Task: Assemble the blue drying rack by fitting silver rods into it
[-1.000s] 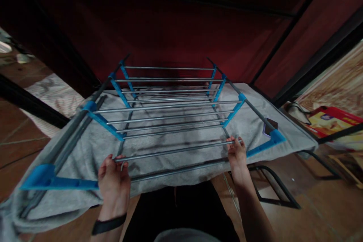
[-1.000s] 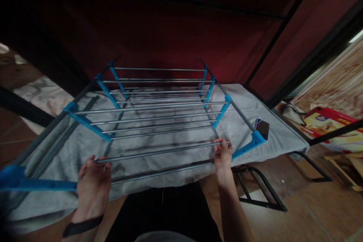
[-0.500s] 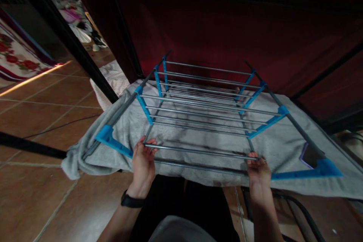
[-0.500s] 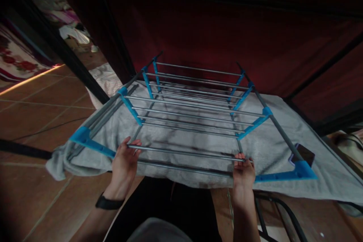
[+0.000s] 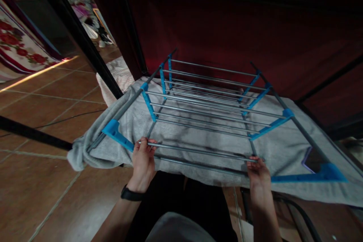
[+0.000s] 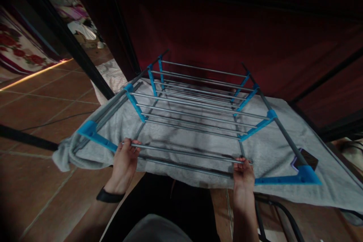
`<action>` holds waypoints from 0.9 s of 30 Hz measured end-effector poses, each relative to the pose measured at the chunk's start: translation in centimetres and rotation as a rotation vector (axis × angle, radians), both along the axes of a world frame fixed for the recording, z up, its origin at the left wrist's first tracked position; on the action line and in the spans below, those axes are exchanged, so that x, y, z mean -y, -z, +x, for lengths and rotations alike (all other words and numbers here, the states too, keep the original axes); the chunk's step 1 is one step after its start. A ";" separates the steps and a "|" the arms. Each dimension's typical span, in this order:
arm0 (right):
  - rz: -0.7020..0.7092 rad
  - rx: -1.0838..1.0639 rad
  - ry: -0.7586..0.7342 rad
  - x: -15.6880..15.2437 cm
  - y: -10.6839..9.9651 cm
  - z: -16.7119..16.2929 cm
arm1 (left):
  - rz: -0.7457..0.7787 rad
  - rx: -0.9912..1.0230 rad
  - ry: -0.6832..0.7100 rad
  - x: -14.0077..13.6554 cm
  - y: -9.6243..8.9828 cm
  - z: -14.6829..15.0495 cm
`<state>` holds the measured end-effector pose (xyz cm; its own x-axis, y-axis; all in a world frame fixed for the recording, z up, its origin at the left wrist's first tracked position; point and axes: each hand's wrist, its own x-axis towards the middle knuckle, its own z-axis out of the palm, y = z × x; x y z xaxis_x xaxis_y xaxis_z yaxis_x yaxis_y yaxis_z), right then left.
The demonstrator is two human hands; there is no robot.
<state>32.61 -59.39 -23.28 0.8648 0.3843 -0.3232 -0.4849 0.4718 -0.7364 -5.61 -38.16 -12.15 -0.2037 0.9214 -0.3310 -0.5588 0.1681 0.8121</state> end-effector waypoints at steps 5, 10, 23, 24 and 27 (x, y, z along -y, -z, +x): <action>0.037 -0.113 0.007 0.1 -0.1 0.4 | -0.059 0.044 -0.007 -0.1 -0.1 0.0; -0.004 -0.168 0.058 -0.2 -0.3 0.3 | -0.060 0.067 0.043 0.4 -0.3 -0.3; 0.097 0.050 0.099 -1.1 -3.7 -2.9 | -0.231 0.002 0.087 1.6 -2.1 -2.1; 0.124 0.048 0.100 -1.0 -3.8 -3.1 | -0.245 -0.002 0.095 1.7 -1.9 -2.5; 0.186 0.008 0.130 -1.0 -4.2 -3.7 | -0.250 -0.044 0.113 1.4 -0.4 -4.2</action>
